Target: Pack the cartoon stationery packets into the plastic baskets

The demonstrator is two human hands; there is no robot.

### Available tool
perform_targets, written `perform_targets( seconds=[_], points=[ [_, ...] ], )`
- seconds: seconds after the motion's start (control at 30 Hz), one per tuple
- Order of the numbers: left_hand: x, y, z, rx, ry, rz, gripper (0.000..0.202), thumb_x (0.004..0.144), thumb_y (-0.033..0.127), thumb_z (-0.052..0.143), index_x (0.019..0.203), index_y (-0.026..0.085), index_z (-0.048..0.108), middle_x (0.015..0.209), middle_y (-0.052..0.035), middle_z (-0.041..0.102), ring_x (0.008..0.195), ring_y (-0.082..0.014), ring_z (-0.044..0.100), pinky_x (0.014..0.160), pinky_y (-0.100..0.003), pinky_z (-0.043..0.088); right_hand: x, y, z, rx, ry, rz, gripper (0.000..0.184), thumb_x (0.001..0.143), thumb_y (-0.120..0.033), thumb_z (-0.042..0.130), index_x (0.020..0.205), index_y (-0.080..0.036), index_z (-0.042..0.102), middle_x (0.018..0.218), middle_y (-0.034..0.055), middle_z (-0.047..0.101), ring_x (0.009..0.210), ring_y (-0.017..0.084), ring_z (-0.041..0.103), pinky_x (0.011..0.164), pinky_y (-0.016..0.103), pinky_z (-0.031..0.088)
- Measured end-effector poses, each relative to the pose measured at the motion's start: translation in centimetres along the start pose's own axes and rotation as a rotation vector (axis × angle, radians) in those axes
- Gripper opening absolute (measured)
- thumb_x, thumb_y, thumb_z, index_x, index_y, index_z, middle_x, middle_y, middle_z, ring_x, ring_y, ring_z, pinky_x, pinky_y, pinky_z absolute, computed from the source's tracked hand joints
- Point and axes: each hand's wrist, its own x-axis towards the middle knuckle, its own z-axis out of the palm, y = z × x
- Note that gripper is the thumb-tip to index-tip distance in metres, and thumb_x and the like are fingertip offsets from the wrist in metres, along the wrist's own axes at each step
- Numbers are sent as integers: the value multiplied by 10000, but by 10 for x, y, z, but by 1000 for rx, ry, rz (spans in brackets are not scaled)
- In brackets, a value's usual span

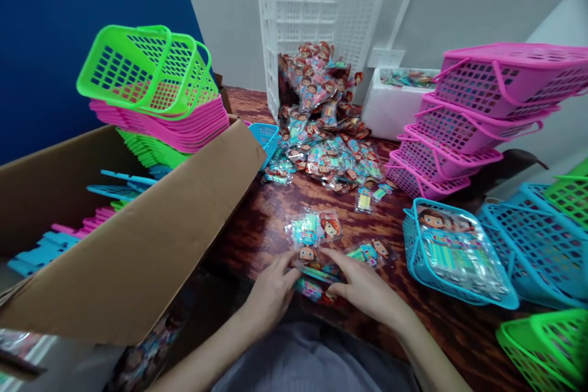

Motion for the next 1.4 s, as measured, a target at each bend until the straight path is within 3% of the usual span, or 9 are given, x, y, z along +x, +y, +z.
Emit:
perform_targets(
  seconds=[0.2, 0.3, 0.47, 0.63, 0.8, 0.93, 1.1, 1.27, 1.4],
  points=[
    [-3, 4, 4, -9, -19, 3, 336, 840, -1, 452, 1080, 192, 586, 1484, -132, 445, 1283, -266, 526, 1058, -414, 468, -6, 12, -3, 75, 47, -10, 493, 923, -386, 495, 1392, -242, 544, 1412, 63, 580, 1290, 244, 535, 1080, 376, 385],
    [-2, 4, 9, -23, 2, 22, 335, 810, -24, 450, 1035, 193, 568, 1511, -124, 411, 1297, -264, 510, 1061, -408, 464, -3, 17, 2, 7, 91, -26, 405, 961, -319, 419, 1306, -228, 610, 1323, 71, 644, 1220, 233, 587, 1044, 357, 412],
    [5, 6, 14, -118, 59, 54, 295, 836, -16, 455, 1021, 206, 515, 1463, -102, 461, 1313, -232, 495, 1087, -380, 437, 8, 17, 9, -89, 108, -10, 368, 898, -159, 489, 1217, -239, 654, 1218, 51, 702, 1151, 222, 628, 989, 317, 429],
    [11, 1, 18, -209, 144, 58, 294, 897, 66, 518, 1146, 217, 476, 1385, -105, 511, 1276, -229, 528, 1050, -387, 473, 10, 12, 1, -102, 116, 38, 338, 894, -195, 545, 1207, -254, 660, 1177, 49, 721, 1106, 239, 650, 913, 305, 446],
    [12, -5, 29, -199, 242, 17, 610, 909, 118, 567, 1450, 222, 306, 1468, -153, 420, 1357, -270, 454, 1080, -450, 455, 5, 12, -6, -58, 116, 30, 341, 895, -220, 558, 1223, -228, 650, 1191, 65, 714, 1117, 254, 644, 914, 319, 448],
    [13, -7, 34, -115, 247, 31, 727, 910, 124, 575, 1528, 245, 211, 1536, -160, 330, 1396, -294, 398, 1084, -470, 454, 9, 14, 0, -80, 126, 24, 382, 871, -178, 575, 1240, -248, 645, 1209, 53, 709, 1129, 252, 640, 925, 322, 446],
    [17, -9, 35, -3, 305, 133, 674, 905, 102, 558, 1506, 232, 282, 1506, -168, 358, 1410, -318, 354, 1113, -533, 406, 15, 19, 11, -118, 134, -27, 387, 859, -124, 556, 1215, -244, 647, 1205, 54, 707, 1133, 251, 636, 940, 326, 435],
    [20, -10, 32, 33, 348, 212, 539, 882, 89, 554, 1394, 215, 441, 1399, -160, 457, 1364, -325, 398, 1092, -554, 418, 18, 23, 14, -100, 177, -51, 240, 866, -110, 503, 1002, -211, 672, 999, 63, 720, 966, 239, 658, 850, 321, 443],
    [24, -8, 27, 40, 298, 214, 427, 860, 72, 548, 1269, 192, 535, 1388, -161, 467, 1371, -330, 383, 1089, -545, 419, 18, 26, 11, 72, 361, -107, 160, 856, -158, 505, 876, -214, 654, 952, 49, 682, 918, 220, 625, 836, 327, 436]
  ],
)
